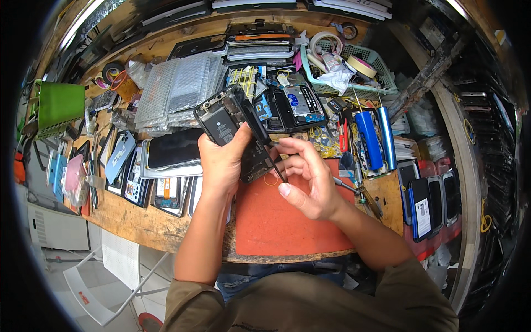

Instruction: The person disassembles a smartphone, removes the back cover, and uses a screwdriver to unscrew internal components. They then reassemble the phone, test the screen, and continue adjusting internal parts.

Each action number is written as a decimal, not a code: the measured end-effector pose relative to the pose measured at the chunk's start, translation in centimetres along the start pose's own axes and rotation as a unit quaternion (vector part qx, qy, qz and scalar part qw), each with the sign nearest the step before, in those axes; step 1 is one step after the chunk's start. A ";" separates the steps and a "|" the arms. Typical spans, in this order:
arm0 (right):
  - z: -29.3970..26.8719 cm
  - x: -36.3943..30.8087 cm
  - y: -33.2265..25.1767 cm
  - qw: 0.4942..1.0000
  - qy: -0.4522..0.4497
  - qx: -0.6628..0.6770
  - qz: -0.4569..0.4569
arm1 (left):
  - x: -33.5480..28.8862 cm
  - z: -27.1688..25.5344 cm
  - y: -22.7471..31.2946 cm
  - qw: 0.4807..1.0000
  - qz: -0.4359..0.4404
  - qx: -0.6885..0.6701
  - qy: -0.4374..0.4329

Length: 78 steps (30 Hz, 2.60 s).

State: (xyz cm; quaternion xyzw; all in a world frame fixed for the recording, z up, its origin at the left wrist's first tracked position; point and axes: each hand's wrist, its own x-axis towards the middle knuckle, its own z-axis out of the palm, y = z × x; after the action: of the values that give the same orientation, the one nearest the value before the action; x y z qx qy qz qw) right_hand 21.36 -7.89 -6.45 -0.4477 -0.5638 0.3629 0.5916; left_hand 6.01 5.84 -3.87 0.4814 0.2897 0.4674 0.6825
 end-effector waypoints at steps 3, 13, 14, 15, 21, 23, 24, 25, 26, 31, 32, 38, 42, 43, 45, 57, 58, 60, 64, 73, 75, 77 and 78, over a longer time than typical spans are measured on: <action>0.1 -0.1 0.2 1.000 -0.007 0.002 0.000 | 0.0 0.0 -0.1 0.999 0.012 0.034 0.015; 0.3 0.0 0.1 0.999 0.001 0.023 0.027 | 0.6 -0.1 0.1 0.999 -0.031 0.036 -0.022; 0.4 0.0 0.1 0.999 0.008 0.029 0.019 | 0.6 -0.2 0.1 0.998 -0.032 0.038 -0.026; 0.5 0.1 0.1 0.999 0.016 0.035 0.012 | 0.6 -0.2 0.1 0.998 -0.033 0.040 -0.029; 0.5 0.0 0.1 0.998 0.029 0.046 0.013 | 0.8 -0.4 -0.1 0.998 -0.040 0.028 -0.039; 0.5 0.0 0.1 0.999 0.028 0.044 0.015 | 0.8 -0.5 -0.1 0.998 -0.014 0.052 -0.039; 0.4 0.0 0.1 0.999 0.028 0.041 0.013 | 0.7 -0.5 0.0 0.997 -0.007 0.068 -0.033; 0.5 0.0 0.1 0.999 0.027 0.039 0.011 | 0.7 -0.5 0.0 0.997 0.003 0.066 -0.039; 0.4 0.0 0.1 0.999 0.019 0.036 0.016 | 0.7 -0.5 0.1 0.997 0.007 0.066 -0.040; 0.5 0.1 0.0 0.999 0.033 0.036 -0.009 | 0.6 -0.3 -0.2 0.999 0.007 0.035 -0.031; 0.4 0.1 0.0 0.999 0.026 0.033 0.001 | 0.7 -0.2 -0.4 0.999 0.009 0.033 -0.024; 0.2 0.0 -0.1 1.000 0.004 0.018 0.013 | 1.5 -0.5 -1.0 0.998 0.047 0.027 0.026; 0.2 -0.1 -0.1 1.000 -0.004 0.020 0.014 | 1.3 -0.9 -0.9 0.994 0.069 0.083 0.021; 0.2 -0.1 -0.1 1.000 -0.006 0.017 0.012 | 1.3 -0.9 -0.9 0.994 0.067 0.086 0.022; 0.2 0.0 -0.1 1.000 -0.005 0.019 0.009 | 1.2 -0.9 -0.8 0.993 0.074 0.091 0.017; 0.6 -0.1 0.4 0.999 0.031 0.037 0.004 | 1.0 0.0 -0.6 0.995 0.074 0.055 0.035; 0.6 -0.1 0.4 0.999 0.033 0.041 0.007 | 0.9 0.0 -0.5 0.997 0.050 0.047 0.040; 0.5 -0.1 0.3 0.997 0.037 0.058 0.018 | 0.9 0.1 -0.3 0.998 0.009 0.037 0.042; 0.2 0.1 0.2 0.997 0.046 0.056 0.021 | 0.9 0.2 0.0 1.000 -0.016 -0.002 -0.008; -0.1 0.2 0.0 0.998 0.032 0.042 0.045 | 0.6 0.0 0.3 0.996 -0.032 0.053 -0.058; -0.1 0.2 0.0 0.998 0.034 0.042 0.043 | 0.6 0.0 0.3 0.996 -0.024 0.062 -0.056; -0.1 0.2 0.1 0.998 0.038 0.048 0.033 | 0.6 0.0 0.3 0.996 -0.014 0.068 -0.052; 0.0 0.2 0.2 0.998 0.042 0.052 0.024 | 0.6 0.0 0.3 0.997 -0.019 0.059 -0.053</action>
State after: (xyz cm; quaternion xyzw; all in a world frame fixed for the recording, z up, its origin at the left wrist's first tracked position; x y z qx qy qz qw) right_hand 21.43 -7.64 -6.54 -0.4447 -0.5083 0.3862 0.6283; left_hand 6.14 6.42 -3.59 0.5389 0.2893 0.4102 0.6764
